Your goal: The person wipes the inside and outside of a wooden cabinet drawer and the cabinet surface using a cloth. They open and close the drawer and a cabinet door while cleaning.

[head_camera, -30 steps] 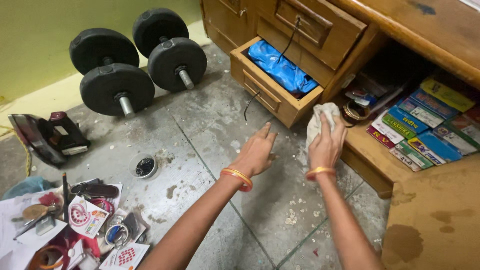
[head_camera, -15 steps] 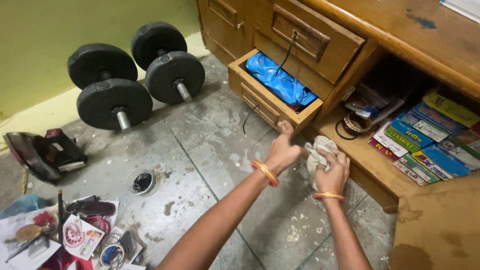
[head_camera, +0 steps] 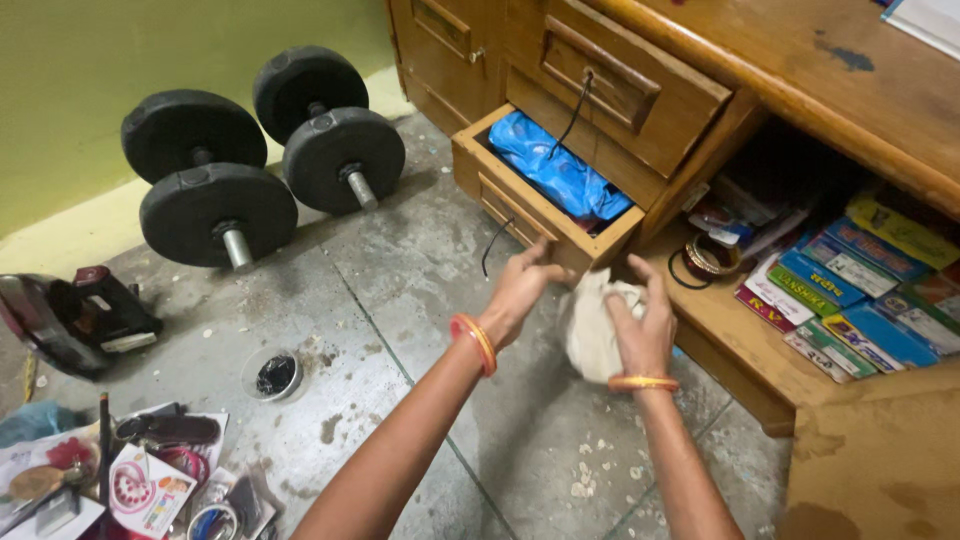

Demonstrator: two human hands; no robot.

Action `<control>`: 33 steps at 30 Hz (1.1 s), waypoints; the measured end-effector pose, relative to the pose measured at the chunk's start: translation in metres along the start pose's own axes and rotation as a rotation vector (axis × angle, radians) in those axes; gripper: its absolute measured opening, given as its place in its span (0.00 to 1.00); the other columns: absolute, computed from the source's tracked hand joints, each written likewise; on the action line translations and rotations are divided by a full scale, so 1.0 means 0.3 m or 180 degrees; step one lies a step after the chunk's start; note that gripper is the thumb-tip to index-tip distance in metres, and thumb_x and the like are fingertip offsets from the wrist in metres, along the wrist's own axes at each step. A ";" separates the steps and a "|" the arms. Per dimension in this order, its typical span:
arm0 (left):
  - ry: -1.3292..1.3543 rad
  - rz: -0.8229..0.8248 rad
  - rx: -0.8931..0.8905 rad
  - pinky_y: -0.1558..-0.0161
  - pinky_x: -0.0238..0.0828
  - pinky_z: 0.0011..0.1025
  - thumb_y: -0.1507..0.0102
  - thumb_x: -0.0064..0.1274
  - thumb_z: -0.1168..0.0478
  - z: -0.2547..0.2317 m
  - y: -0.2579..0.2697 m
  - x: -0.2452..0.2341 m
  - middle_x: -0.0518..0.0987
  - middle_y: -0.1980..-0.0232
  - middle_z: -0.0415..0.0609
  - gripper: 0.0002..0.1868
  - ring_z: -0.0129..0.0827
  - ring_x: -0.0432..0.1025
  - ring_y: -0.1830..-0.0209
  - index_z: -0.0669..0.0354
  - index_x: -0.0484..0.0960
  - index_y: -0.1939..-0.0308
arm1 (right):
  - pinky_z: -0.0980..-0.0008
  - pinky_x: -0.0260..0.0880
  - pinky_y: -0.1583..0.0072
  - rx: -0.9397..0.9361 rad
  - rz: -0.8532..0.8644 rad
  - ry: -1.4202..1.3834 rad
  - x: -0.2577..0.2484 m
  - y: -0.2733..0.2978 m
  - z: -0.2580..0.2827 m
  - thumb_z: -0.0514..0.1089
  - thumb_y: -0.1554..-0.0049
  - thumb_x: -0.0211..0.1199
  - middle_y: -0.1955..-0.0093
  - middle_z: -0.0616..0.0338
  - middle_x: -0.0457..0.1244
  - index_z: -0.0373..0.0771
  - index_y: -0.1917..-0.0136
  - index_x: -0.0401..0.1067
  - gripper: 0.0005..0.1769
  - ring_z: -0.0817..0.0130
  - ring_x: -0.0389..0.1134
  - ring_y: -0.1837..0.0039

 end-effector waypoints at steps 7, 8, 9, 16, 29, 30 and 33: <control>-0.0536 -0.0266 -0.0034 0.43 0.69 0.32 0.44 0.59 0.62 0.058 -0.177 -0.002 0.82 0.46 0.53 0.23 0.37 0.75 0.47 0.69 0.83 0.46 | 0.60 0.74 0.56 -0.0083 0.0438 0.0537 0.165 -0.072 0.065 0.50 0.50 0.67 0.60 0.46 0.72 0.36 0.24 0.61 0.43 0.61 0.75 0.60; -0.0143 -0.0224 0.0070 0.45 0.70 0.32 0.44 0.59 0.62 0.078 -0.218 0.029 0.81 0.48 0.52 0.22 0.37 0.75 0.48 0.69 0.82 0.48 | 0.58 0.74 0.55 -0.0129 0.0371 0.0688 0.166 -0.100 0.062 0.50 0.49 0.67 0.60 0.43 0.71 0.35 0.25 0.63 0.42 0.58 0.75 0.60; 0.0264 -0.0176 0.0170 0.46 0.71 0.31 0.45 0.60 0.62 0.105 -0.259 0.066 0.80 0.50 0.51 0.21 0.37 0.74 0.49 0.69 0.81 0.49 | 0.57 0.73 0.54 -0.0173 0.0302 0.0854 0.152 -0.130 0.054 0.51 0.48 0.67 0.59 0.40 0.70 0.34 0.25 0.64 0.41 0.56 0.74 0.59; 0.0118 -0.0077 -0.0048 0.46 0.55 0.38 0.38 0.59 0.55 0.300 -0.568 0.153 0.64 0.45 0.55 0.26 0.42 0.57 0.48 0.71 0.66 0.48 | 0.53 0.72 0.45 0.0362 0.0512 0.1440 0.083 -0.128 -0.073 0.55 0.49 0.67 0.58 0.33 0.70 0.45 0.26 0.69 0.38 0.45 0.75 0.54; 0.0761 0.0079 -0.0055 0.24 0.45 0.35 0.34 0.43 0.36 0.047 -0.330 0.138 0.61 0.21 0.63 0.46 0.46 0.53 0.20 0.74 0.63 0.27 | 0.55 0.68 0.43 -0.2728 -0.1213 0.1229 -0.071 -0.118 0.469 0.37 0.38 0.73 0.45 0.51 0.63 0.38 0.40 0.78 0.13 0.53 0.66 0.44; 0.0993 0.0015 -0.0101 0.26 0.49 0.35 0.35 0.42 0.34 0.024 -0.322 0.129 0.65 0.23 0.64 0.47 0.49 0.57 0.21 0.74 0.66 0.28 | 0.54 0.66 0.37 -0.2866 -0.1173 0.1323 -0.065 -0.154 0.509 0.39 0.37 0.73 0.40 0.50 0.63 0.39 0.36 0.77 0.16 0.51 0.64 0.38; 0.1285 -0.0059 0.0314 0.24 0.45 0.35 0.36 0.39 0.32 -0.034 -0.302 0.081 0.58 0.19 0.57 0.49 0.45 0.52 0.19 0.69 0.59 0.24 | 0.52 0.53 0.25 -0.3403 -0.1214 0.2648 0.012 -0.260 0.560 0.41 0.39 0.67 0.24 0.53 0.58 0.46 0.26 0.73 0.27 0.50 0.56 0.23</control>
Point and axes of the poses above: each hand's wrist, its own y-axis away from the middle knuckle, its own x-axis out of the palm, z = x × y, the point moved 6 cm from there along -y, towards the middle knuckle
